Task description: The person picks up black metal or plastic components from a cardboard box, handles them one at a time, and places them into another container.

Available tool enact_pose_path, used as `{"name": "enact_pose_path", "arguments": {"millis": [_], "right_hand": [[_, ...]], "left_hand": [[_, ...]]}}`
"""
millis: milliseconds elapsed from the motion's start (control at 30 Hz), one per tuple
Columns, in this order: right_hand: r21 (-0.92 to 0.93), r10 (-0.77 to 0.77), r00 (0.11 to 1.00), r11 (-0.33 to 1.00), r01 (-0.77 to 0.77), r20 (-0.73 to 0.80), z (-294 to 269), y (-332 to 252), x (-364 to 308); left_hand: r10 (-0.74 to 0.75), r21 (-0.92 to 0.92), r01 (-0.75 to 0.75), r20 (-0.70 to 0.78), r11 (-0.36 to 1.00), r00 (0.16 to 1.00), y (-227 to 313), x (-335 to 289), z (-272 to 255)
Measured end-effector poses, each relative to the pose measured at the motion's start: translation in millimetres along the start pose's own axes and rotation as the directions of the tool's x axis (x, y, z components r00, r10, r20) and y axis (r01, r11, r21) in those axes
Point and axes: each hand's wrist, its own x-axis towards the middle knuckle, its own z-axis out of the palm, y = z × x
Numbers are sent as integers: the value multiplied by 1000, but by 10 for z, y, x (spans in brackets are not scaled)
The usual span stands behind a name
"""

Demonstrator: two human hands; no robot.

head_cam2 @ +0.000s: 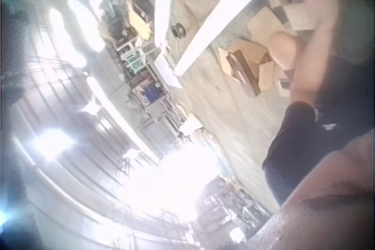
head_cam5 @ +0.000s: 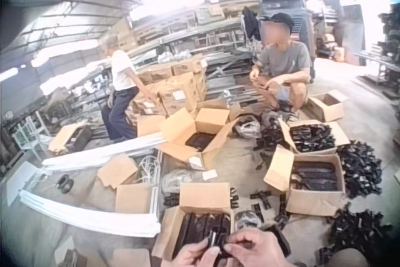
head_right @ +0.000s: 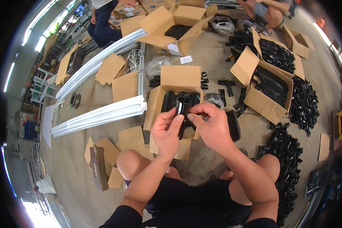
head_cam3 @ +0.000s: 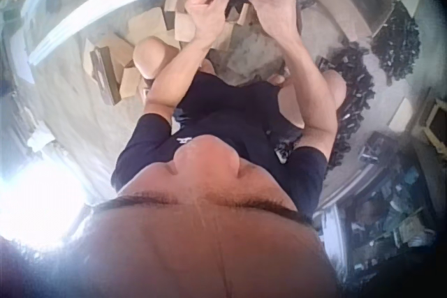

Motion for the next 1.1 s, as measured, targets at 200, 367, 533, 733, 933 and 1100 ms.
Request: {"name": "enact_pose_path", "arguments": {"millis": [200, 367, 533, 733, 933, 1100], "right_hand": [[200, 164, 984, 964, -175, 70, -15, 9, 16], [-27, 49, 998, 998, -48, 39, 12, 9, -6], [-287, -224, 970, 927, 243, 98, 35, -77, 8], [-12, -27, 990, 1000, 29, 138, -22, -113, 46], [-200, -157, 981, 963, 177, 114, 25, -37, 38], [-224, -172, 958, 948, 224, 230, -76, -162, 46]], "left_hand": [[7, 11, -7, -6, 1000, 1000, 3, -10, -3], [4, 29, -3, -25, 1000, 1000, 19, -26, -26], [-24, -26, 24, -4, 999, 1000, 102, -17, -51], [-16, -60, 16, 3, 998, 1000, 147, -29, -13], [-42, -110, 42, -1, 993, 999, 144, -32, -51], [-58, -63, 58, 7, 996, 998, 174, -30, -42]]}}
